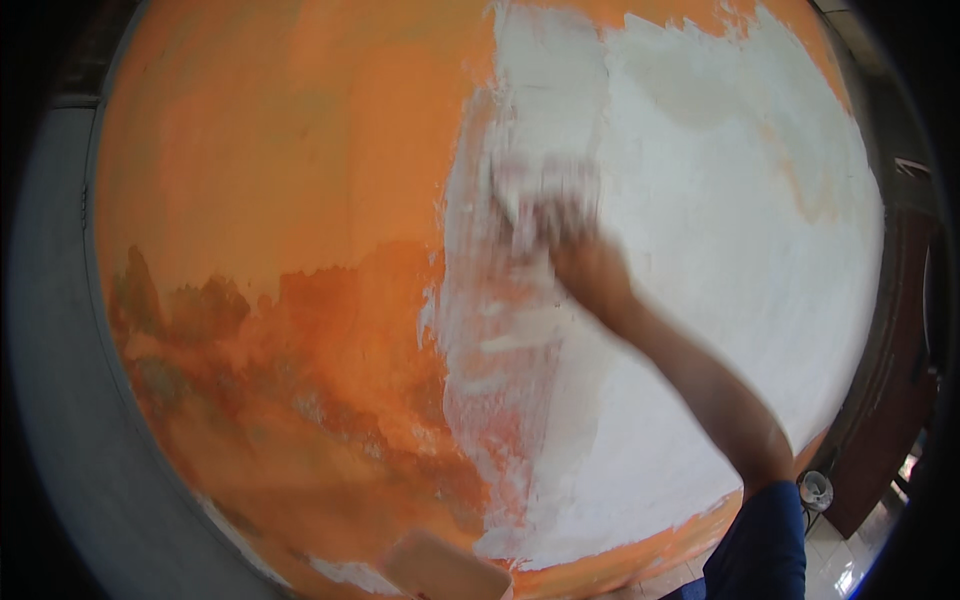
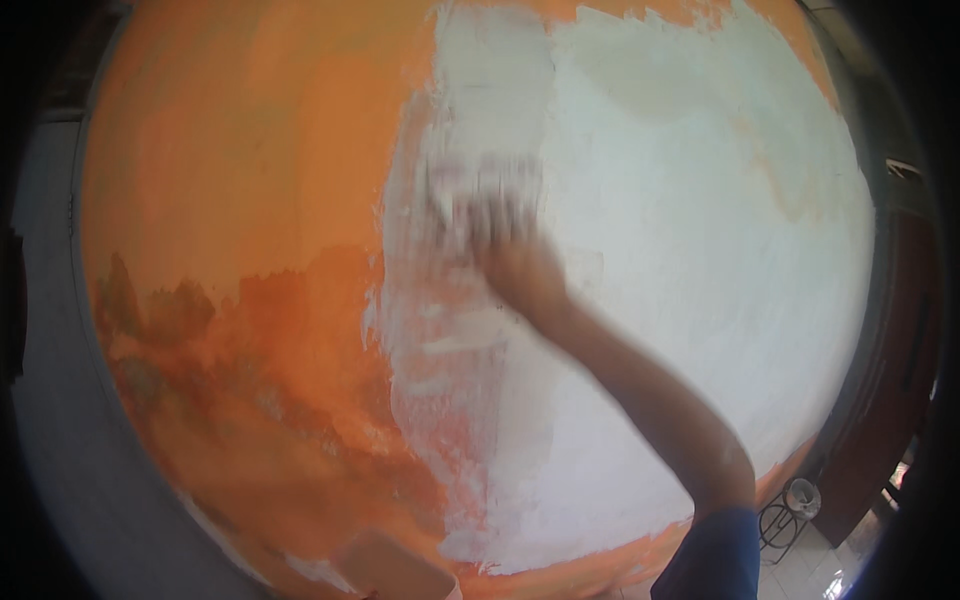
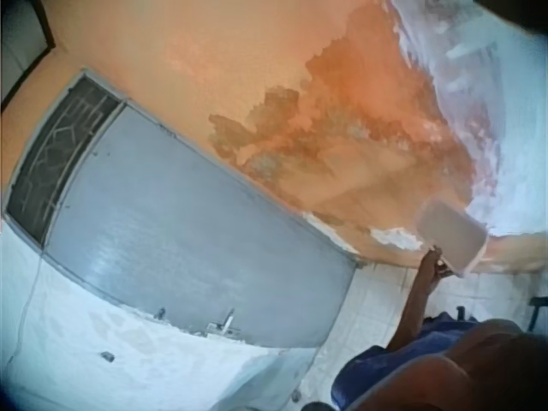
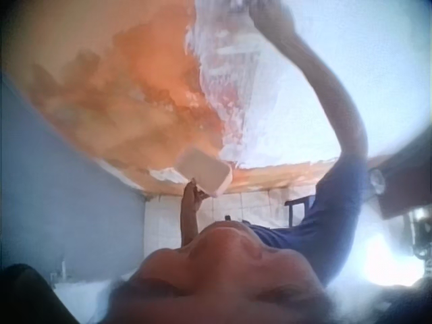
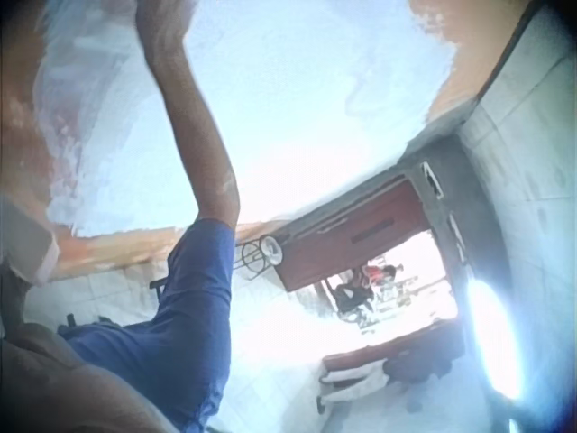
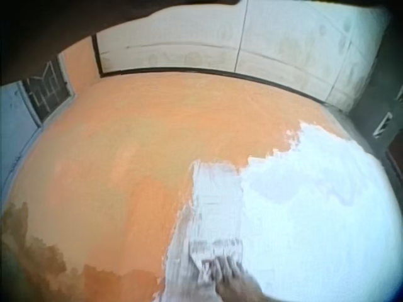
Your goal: The person applies white plaster to an orange wall using a putty knife, repeatedly scraping and smoothing the material across the surface while holding a small plastic tray of plaster.
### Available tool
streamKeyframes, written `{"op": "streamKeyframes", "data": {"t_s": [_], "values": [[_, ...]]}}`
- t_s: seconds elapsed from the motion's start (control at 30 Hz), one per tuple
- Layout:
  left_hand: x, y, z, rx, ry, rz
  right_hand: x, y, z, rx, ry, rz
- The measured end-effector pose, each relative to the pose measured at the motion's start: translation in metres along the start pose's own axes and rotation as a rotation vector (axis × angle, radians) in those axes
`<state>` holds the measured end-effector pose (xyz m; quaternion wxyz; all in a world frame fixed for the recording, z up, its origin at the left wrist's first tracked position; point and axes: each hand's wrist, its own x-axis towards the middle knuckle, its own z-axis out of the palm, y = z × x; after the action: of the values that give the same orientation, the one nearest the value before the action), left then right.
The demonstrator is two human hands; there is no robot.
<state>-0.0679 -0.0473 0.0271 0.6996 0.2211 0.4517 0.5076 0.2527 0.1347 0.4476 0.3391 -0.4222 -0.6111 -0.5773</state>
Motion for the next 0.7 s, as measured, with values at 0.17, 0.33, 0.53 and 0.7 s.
{"op": "streamKeyframes", "data": {"t_s": [0.17,0.33,0.53,0.7], "values": [[-0.005,-0.002,0.007,-0.006,-0.013,-0.003,-0.192,-0.105,-0.038,0.28,-0.288,-0.232],[-0.012,0.007,-0.002,0.002,0.019,0.018,-0.075,-0.043,-0.084,0.251,-0.043,-0.131],[-0.014,0.015,0.011,-0.018,0.026,0.099,0.2,0.149,-0.073,-0.076,0.361,0.099],[-0.013,0.01,0.0,-0.062,0.042,0.127,0.204,0.141,-0.046,-0.146,0.148,0.04]]}}
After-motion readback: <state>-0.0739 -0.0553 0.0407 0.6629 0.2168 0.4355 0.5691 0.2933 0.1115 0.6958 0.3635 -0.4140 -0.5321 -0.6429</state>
